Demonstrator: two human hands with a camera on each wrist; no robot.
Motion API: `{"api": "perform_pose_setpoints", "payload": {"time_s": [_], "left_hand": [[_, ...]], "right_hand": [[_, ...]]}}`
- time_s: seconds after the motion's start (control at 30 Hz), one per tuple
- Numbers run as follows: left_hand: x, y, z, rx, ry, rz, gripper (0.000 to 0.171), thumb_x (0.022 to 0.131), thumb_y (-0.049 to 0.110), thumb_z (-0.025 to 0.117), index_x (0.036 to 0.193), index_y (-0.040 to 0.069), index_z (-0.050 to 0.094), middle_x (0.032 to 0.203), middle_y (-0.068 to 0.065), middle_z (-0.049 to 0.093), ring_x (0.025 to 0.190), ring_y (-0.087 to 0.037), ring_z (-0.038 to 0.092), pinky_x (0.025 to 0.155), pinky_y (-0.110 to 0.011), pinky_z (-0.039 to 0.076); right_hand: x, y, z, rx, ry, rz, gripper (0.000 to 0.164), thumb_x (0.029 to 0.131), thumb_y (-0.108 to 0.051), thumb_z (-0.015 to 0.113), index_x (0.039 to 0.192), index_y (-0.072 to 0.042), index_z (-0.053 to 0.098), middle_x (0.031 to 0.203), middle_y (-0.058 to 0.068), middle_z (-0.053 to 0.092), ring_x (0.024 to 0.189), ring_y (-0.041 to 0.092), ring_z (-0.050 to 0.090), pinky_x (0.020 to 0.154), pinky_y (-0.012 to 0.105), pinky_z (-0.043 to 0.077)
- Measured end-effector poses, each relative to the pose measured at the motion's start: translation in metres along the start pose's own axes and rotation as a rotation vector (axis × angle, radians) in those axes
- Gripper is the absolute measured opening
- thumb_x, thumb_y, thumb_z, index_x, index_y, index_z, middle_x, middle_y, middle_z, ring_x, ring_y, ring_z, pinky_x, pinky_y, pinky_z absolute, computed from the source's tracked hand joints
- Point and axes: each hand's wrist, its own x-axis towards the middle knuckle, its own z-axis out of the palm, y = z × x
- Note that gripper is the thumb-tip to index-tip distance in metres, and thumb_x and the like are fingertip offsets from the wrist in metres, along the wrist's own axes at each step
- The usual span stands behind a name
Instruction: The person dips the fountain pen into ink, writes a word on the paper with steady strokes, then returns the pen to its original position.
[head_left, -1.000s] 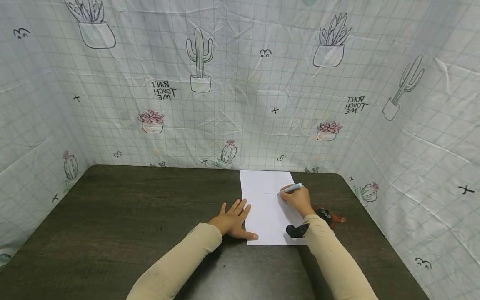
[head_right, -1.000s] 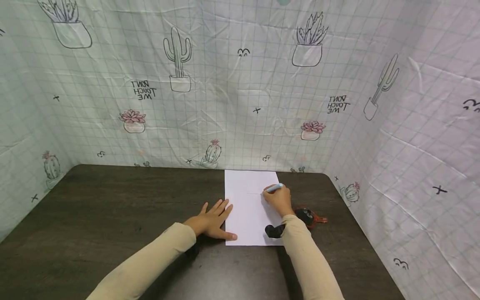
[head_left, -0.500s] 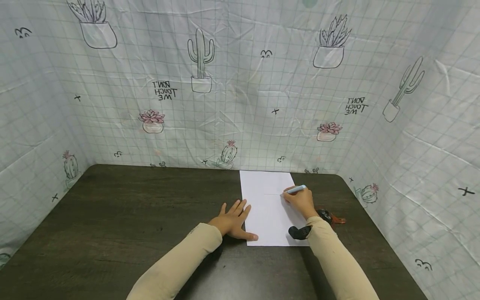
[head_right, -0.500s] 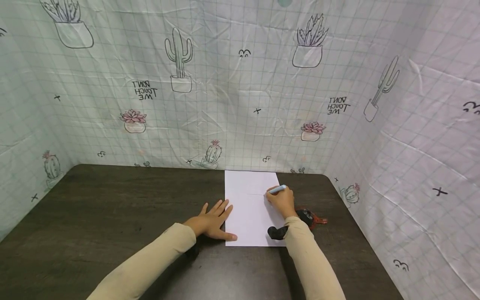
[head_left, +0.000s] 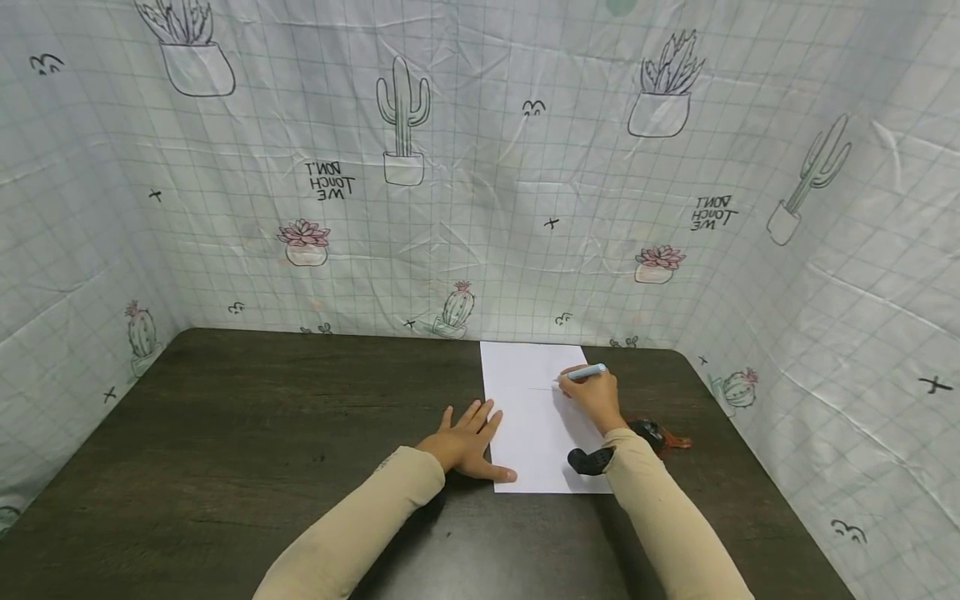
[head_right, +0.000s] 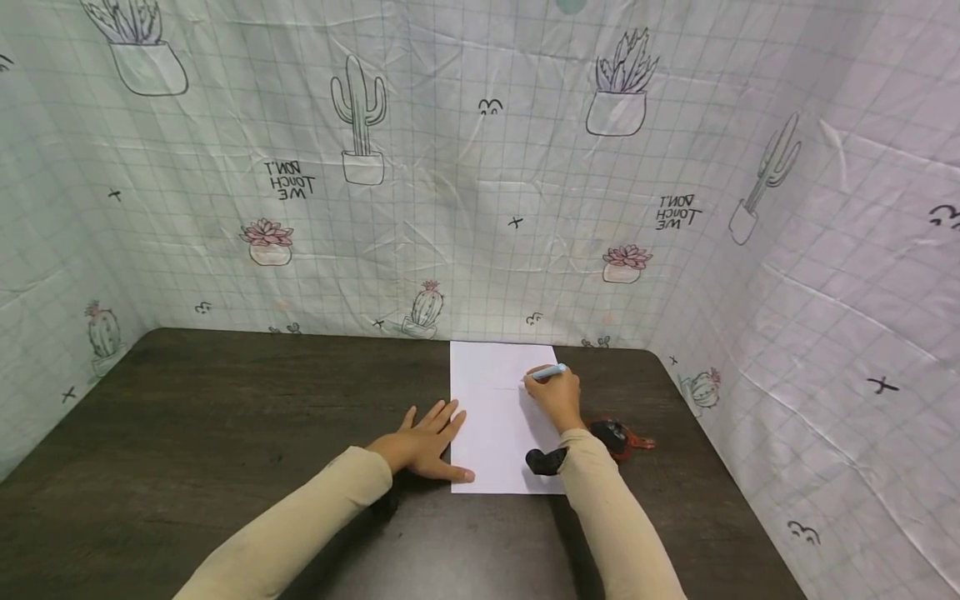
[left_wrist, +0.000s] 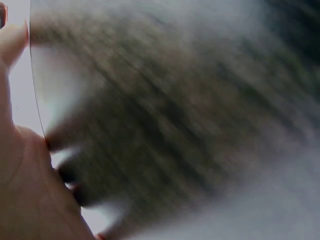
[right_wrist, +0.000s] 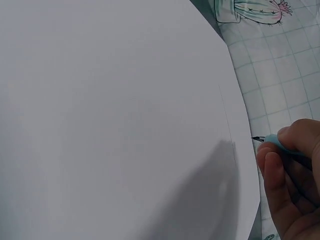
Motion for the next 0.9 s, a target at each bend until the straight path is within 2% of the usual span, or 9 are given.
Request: {"api": "perform_pose_setpoints", "payload": {"time_s": [0.5,0.7,0.9], "left_hand": [[-0.002,0.001,-0.002,-0.011,0.005,0.003,0.108,0.075,0.082,0.05,0.156,0.024,0.007,0.162,0.003,-0.006,0.148,-0.017,-0.008,0.114,-0.057,-0.007],[-0.001,0.001,-0.001,-0.008,0.004,0.006,0.109,0.075,0.082,0.05,0.156,0.024,0.007,0.162,0.003,-0.006,0.148,-0.018,-0.008,0.114,-0.057,-0.007],[0.001,-0.001,-0.001,-0.003,-0.001,-0.001,0.109,0.075,0.083,0.049,0.156,0.024,0.005,0.161,0.004,-0.008,0.148,-0.017,-0.01,0.114,-0.056,-0.007]], "right_hand": [[0.006,-0.012,0.018,0.01,0.016,0.026,0.014,0.086,-0.014,0.068,0.091,-0.004,0.076,0.069,0.007,0.07,0.064,0.021,0.064,0.059,0.029,0.048],[0.005,-0.011,0.02,-0.021,0.017,0.063,0.014,0.085,-0.016,0.068,0.091,-0.006,0.076,0.068,0.004,0.069,0.07,0.023,0.064,0.064,0.033,0.049],[0.006,-0.012,0.02,-0.009,0.003,0.044,0.015,0.087,-0.014,0.067,0.093,-0.005,0.076,0.07,0.007,0.07,0.072,0.025,0.066,0.067,0.037,0.051]]}}
